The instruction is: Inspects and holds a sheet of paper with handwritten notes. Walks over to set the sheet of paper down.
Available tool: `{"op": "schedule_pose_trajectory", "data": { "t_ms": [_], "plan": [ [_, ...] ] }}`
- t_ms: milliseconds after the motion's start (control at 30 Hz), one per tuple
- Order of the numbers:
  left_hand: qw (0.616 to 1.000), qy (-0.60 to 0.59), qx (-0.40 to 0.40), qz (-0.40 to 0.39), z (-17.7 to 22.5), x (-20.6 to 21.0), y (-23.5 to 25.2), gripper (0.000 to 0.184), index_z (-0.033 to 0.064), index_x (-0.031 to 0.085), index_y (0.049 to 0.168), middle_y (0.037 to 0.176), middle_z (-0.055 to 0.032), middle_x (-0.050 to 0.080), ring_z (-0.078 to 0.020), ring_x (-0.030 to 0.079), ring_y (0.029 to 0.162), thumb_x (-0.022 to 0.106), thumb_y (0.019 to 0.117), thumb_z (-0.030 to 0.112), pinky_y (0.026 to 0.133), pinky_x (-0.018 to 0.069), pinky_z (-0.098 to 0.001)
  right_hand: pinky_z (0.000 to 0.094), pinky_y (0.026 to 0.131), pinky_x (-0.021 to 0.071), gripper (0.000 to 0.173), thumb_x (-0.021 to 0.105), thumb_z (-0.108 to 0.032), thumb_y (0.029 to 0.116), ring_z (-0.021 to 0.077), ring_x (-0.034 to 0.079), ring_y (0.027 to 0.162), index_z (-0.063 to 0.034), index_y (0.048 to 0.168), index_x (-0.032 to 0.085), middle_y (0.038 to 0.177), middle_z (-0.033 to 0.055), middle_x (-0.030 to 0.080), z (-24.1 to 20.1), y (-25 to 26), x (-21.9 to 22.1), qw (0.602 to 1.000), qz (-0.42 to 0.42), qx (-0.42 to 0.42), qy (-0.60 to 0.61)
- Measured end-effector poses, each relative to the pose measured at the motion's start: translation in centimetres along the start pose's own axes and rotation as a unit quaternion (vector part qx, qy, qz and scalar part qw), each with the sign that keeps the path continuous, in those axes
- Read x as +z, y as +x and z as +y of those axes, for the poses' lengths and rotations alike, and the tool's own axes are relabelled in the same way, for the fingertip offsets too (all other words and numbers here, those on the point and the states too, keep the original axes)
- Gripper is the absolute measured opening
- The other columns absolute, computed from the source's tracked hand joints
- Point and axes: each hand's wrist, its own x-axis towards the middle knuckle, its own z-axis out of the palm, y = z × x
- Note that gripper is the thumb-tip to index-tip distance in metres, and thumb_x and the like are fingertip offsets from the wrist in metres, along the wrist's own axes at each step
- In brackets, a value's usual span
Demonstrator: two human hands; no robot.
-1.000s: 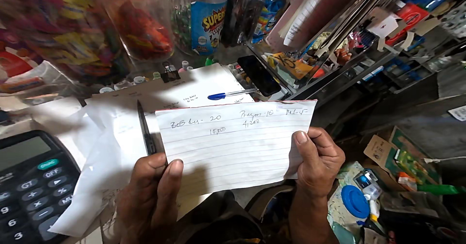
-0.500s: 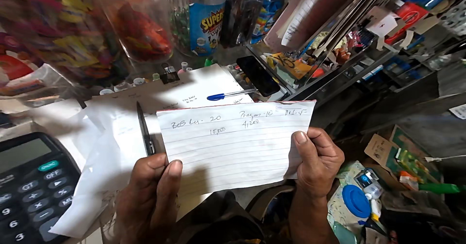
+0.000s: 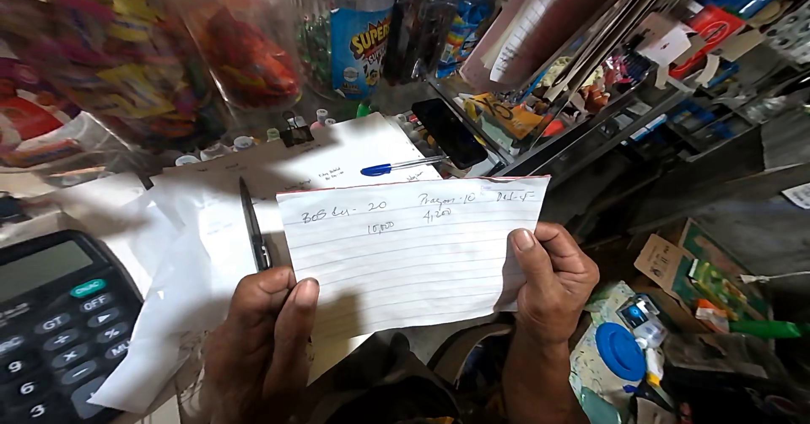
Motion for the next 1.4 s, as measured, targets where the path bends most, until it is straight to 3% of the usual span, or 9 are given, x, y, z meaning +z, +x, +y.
{"op": "schedule_pose_trajectory", "data": {
  "t_ms": [400, 1400],
  "plan": [
    [1.000, 0.013, -0.010, 0.003, 0.10, 0.07, -0.04, 0.013, 0.0141, 0.055, 0.102, 0.073, 0.0154, 0.054, 0.0095, 0.050, 0.062, 0.049, 0.1081, 0.024, 0.057, 0.0432, -0.0090, 0.0179, 0.065, 0.0593, 0.012, 0.061, -0.007, 0.1002, 0.0005, 0.068, 0.069, -0.0080, 0.100, 0.073, 0.080, -0.0062, 0.073, -0.05, 0.01, -0.02, 1.000, -0.002, 0.001, 0.000],
    [1.000, 0.017, 0.006, 0.002, -0.15, 0.04, -0.07, 0.014, 0.0116, 0.057, 0.105, 0.077, 0.0138, 0.058, 0.0092, 0.053, 0.067, 0.050, 0.1077, 0.023, 0.062, 0.0457, -0.0096, 0.0182, 0.066, 0.0598, 0.012, 0.061, -0.006, 0.0995, 0.0008, 0.069, 0.070, -0.0079, 0.100, 0.073, 0.081, -0.0064, 0.073, -0.24, 0.08, 0.09, 1.000, 0.002, -0.009, -0.011]
  ]
}}
